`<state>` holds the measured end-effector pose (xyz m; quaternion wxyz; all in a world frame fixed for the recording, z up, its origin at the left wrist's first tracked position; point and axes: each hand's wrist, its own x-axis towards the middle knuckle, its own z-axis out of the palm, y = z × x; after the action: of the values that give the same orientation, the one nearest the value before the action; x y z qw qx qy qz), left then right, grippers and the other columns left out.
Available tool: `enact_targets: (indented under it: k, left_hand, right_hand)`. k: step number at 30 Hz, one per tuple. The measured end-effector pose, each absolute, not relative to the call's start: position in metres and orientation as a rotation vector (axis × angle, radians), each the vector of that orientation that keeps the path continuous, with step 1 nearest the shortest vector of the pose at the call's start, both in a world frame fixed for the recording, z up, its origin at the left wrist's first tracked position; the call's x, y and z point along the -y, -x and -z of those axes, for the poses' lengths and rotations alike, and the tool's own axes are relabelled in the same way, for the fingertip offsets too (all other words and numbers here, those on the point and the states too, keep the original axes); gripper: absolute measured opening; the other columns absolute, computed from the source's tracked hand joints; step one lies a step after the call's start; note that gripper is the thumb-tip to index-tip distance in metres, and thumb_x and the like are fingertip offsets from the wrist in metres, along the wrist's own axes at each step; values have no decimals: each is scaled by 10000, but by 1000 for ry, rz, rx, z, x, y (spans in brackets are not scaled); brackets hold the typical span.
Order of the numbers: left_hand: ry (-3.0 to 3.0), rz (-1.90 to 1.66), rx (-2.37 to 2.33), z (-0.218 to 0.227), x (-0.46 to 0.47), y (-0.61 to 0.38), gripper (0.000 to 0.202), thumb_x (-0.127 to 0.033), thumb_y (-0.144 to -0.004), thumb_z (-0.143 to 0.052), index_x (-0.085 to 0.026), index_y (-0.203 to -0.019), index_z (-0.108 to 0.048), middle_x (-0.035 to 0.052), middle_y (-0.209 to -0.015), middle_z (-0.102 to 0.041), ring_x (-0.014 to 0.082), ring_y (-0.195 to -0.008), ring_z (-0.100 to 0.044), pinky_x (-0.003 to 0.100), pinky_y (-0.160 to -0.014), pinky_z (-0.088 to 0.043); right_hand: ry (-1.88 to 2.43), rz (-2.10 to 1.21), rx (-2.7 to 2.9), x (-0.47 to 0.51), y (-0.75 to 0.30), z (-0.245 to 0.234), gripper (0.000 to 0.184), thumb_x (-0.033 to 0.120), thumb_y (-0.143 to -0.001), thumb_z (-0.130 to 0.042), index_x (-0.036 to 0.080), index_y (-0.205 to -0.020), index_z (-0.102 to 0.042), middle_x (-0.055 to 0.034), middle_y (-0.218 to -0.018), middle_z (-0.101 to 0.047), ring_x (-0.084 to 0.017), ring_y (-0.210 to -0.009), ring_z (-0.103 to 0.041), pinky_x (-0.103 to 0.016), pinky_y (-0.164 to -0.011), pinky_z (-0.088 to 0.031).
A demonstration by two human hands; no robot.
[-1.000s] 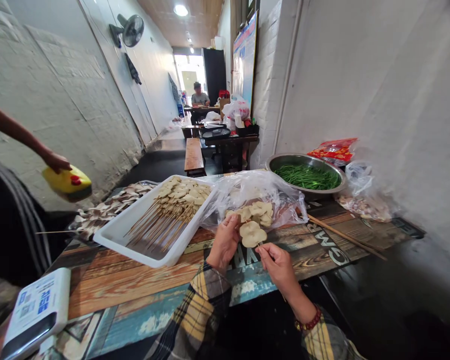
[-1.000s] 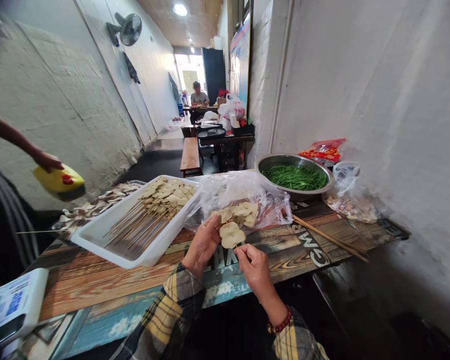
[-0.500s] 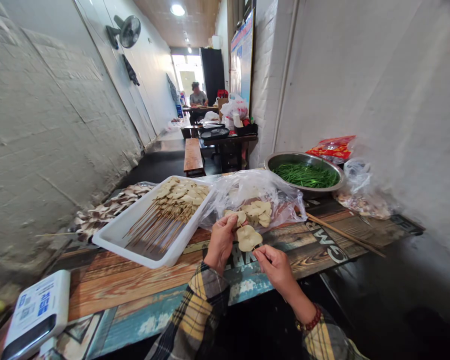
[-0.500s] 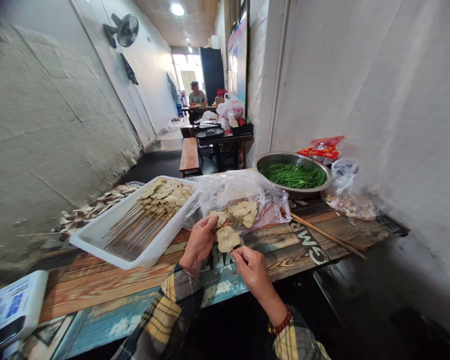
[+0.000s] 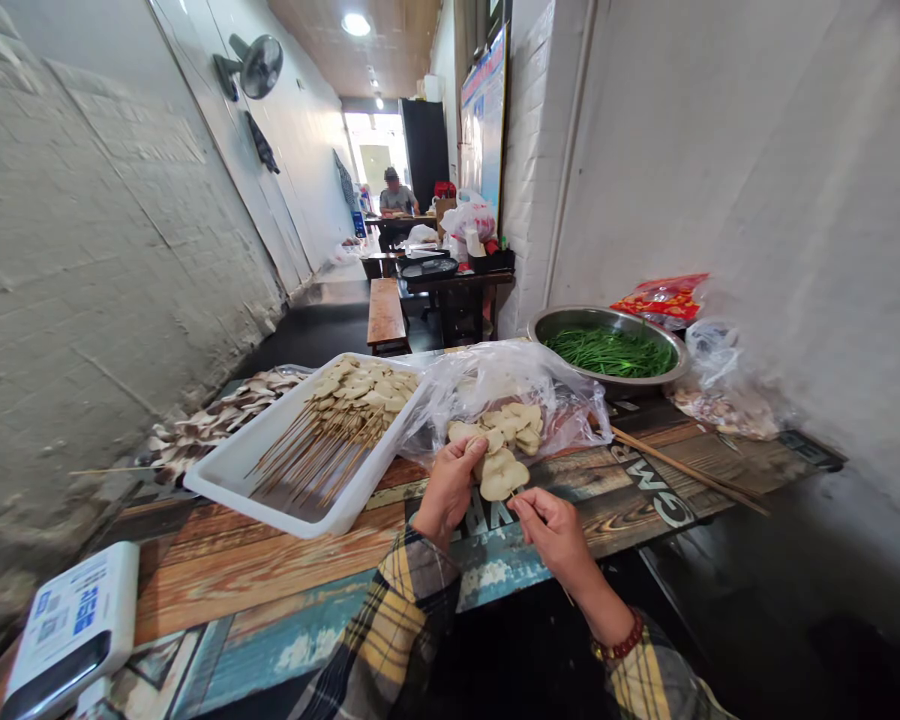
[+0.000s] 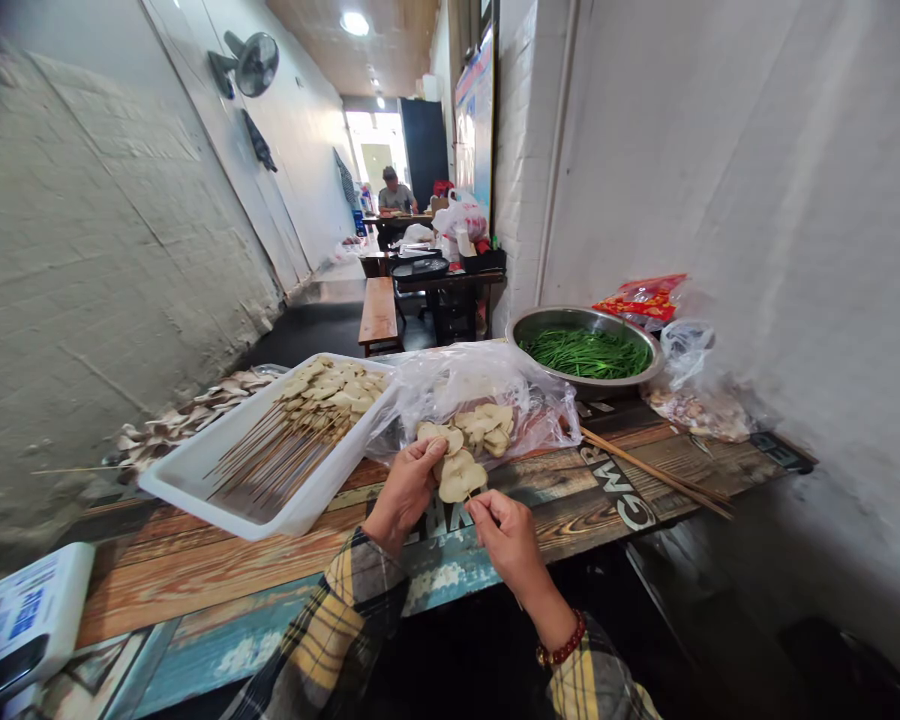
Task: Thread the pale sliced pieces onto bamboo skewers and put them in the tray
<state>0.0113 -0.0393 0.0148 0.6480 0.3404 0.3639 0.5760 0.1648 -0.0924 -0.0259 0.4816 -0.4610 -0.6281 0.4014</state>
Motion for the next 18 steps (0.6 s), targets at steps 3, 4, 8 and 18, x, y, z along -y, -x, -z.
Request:
enact_targets:
  k: [3, 4, 8, 18]
  left_hand:
    - [-743, -1296, -783, -16, 39, -10, 321, -381, -625, -817, -142, -813, -716, 15, -690, -672, 120, -593, -584, 233, -593, -450]
    - [-743, -1290, -779, -16, 39, -10, 322, -369, -620, -822, -141, -821, -715, 19, -698, -676, 123, -602, -592, 236, -603, -454]
    - [-777, -1283, -823, -13, 38, -9, 302, -326, -586, -840, -128, -759, -690, 7, -647, -651, 113, -566, -575, 232, -585, -450]
    - [-878, -1372, -960, -9, 35, -8, 329, -389, -612, -803, -147, -790, -668, 2, -693, -649, 117, -591, -579, 232, -578, -448]
  right_hand:
    - [1119, -977, 1514, 92, -165, 28, 340, 428, -902, -516, 155, -753, -652, 47, -469, -494, -113, -443, -464, -220, -481, -350]
    - [1118, -975, 1510, 92, -165, 29, 339, 426, -904, -512, 153, -764, -656, 48, -472, -492, -113, -446, -462, -220, -481, -349]
    - [1125, -954, 1523, 91, -165, 29, 325, 406, -910, -510, 147, -783, -658, 49, -471, -487, -111, -446, -457, -220, -484, -349]
    - [1159, -926, 1497, 92, -167, 30, 338, 424, -908, -507, 141, -808, -663, 51, -484, -472, -110, -454, -443, -220, -480, -345]
